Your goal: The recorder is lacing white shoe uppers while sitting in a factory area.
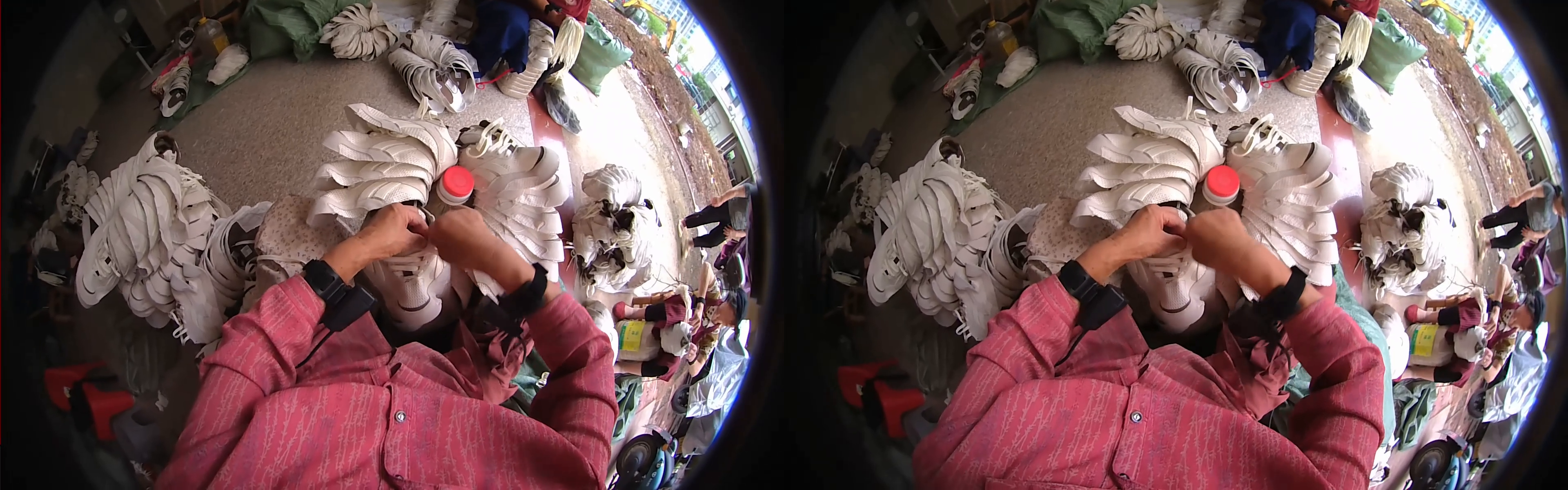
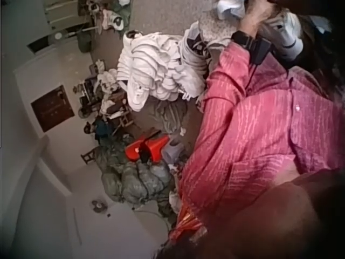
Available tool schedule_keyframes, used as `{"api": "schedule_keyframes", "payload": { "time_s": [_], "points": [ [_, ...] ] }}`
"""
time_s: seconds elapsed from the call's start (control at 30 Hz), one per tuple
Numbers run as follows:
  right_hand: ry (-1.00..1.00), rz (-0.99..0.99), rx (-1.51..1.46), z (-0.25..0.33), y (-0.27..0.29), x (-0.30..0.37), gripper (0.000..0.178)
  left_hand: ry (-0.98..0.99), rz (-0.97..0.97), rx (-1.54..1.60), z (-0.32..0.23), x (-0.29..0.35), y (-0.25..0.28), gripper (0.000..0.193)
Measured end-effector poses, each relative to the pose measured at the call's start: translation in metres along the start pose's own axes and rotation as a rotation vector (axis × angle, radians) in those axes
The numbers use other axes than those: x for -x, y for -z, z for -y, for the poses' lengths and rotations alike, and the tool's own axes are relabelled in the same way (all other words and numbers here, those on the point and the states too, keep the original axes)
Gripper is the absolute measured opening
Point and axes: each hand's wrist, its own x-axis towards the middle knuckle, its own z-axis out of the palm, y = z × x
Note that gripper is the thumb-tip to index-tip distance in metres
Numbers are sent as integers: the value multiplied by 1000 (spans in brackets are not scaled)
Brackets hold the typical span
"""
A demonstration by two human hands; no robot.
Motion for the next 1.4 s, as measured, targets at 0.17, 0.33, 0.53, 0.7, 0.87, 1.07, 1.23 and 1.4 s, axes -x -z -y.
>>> {"api": "schedule_keyframes", "payload": {
  "time_s": [0.17, 0.33, 0.53, 0.7, 0.87, 1.07, 1.23, 1.4],
  "points": [
    [-66, 125, -1065, -49, -17, 9, 18, -52, -1, -1, -2, 5, 1, 15],
    [-84, 22, -1204, -48, -18, 8, 24, -11, 18, 19, -4, 5, 0, 16],
    [113, -199, -1247, -40, -21, 7, 36, 6, 1, 64, 1, 4, -1, 14],
    [225, -88, -1179, -54, -18, 3, 37, -20, -2, 13, -3, 2, -3, 13],
    [240, 8, -1225, -57, -25, -7, 28, -125, -101, -156, -3, 3, -10, 11],
    [189, 77, -1234, -60, -26, -6, 28, -326, -315, -709, -29, 16, 12, 4],
    [113, 188, -1253, -62, -19, -4, 28, -242, -744, -980, -61, 55, 135, 4],
    [156, 171, -1337, -64, -26, -4, 24, 64, -983, -988, -69, 107, 195, 2]
  ]
}}
